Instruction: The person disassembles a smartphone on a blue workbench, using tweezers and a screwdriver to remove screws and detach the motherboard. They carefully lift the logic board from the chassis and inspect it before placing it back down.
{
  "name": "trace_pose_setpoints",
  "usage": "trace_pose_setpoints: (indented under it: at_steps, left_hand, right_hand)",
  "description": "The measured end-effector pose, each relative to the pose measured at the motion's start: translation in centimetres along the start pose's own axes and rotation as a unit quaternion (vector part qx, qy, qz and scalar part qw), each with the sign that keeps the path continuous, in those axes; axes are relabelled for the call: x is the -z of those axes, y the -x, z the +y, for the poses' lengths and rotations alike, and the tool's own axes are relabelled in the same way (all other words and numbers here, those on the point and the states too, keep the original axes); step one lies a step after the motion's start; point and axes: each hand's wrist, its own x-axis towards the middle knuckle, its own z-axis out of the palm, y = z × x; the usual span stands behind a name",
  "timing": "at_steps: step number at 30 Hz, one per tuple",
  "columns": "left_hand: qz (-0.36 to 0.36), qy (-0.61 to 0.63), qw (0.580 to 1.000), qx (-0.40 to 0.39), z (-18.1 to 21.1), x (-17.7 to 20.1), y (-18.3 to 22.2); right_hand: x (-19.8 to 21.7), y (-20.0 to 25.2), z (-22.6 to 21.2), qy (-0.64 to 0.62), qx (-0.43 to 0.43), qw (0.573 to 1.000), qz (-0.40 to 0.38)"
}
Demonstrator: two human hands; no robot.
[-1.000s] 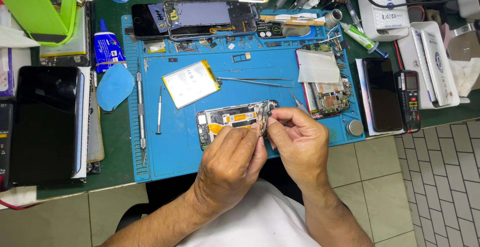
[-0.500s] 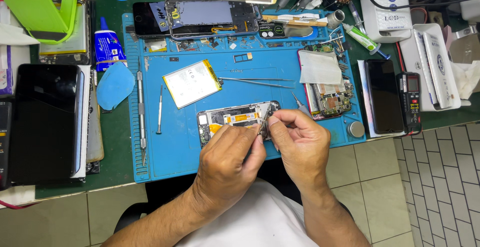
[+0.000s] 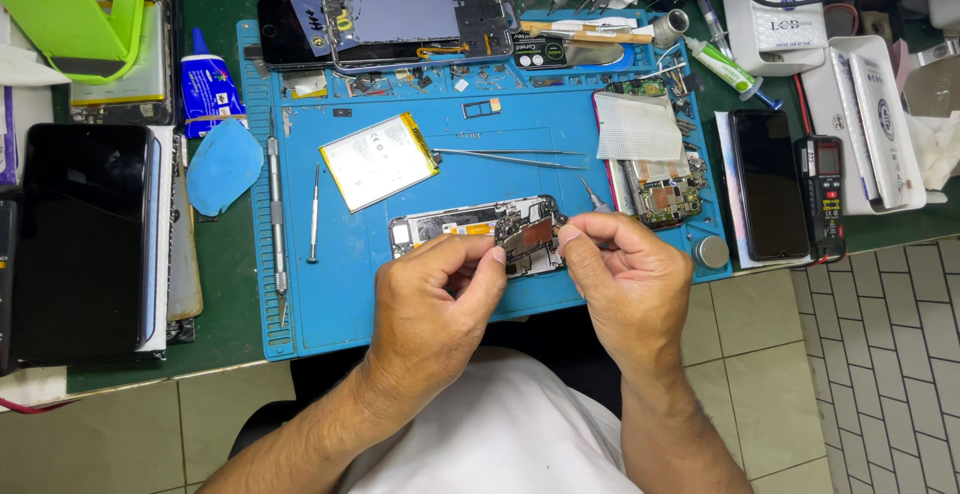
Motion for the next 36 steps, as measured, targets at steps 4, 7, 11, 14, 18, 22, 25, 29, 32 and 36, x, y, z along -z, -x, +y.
trace_pose_setpoints:
  at_steps: [4,7,11,14,18,22,25,29,32,36]
  left_hand:
    - [-0.014,0.053,0.997,0.059,-0.3,0.1,-0.3]
    - [-0.03,0.121,0.986,0.113,0.4,0.6,-0.6]
    - [-0.059,0.123,0.976,0.17,1.2,0.9,-1.1]
    - [-0.073,0.036,0.988,0.129,0.9,1.0,-0.6]
    - [-0.068,-0.04,0.995,0.062,0.3,0.9,-0.3]
    - [-0.042,-0.063,0.994,-0.076,1.3,0.8,-0.6]
    - [-0.064,-0.018,0.994,-0.082,1.8,0.6,-1.2]
    - [-0.086,0.018,0.993,-0.078,1.8,0.5,-1.4]
    - [-0.087,0.028,0.993,-0.08,1.7,0.6,-1.5]
    - [-0.076,0.023,0.994,-0.07,1.7,0.6,-1.6]
  right_hand:
    - [0.1,-0.5,0.9,-0.057,0.026,0.998,-0.018]
    - [0.5,-0.9,1.4,-0.089,0.056,0.994,-0.031]
    - [0.4,-1.2,1.2,-0.132,0.039,0.989,-0.048]
    - [0.5,-1.3,1.7,-0.164,0.016,0.985,-0.055]
    - [0.7,-1.3,1.4,-0.201,-0.006,0.977,-0.069]
    - [1.0,-1.3,0.5,-0.175,-0.052,0.973,-0.142]
    - [1.2,-1.2,0.0,-0.164,-0.02,0.969,-0.184]
    - [1.5,-1.2,-0.2,-0.132,0.015,0.967,-0.218]
    - [1.6,-1.5,-0.5,-0.067,0.078,0.968,-0.23]
    - [1.3,-1.8,-1.2,-0.036,0.091,0.968,-0.23]
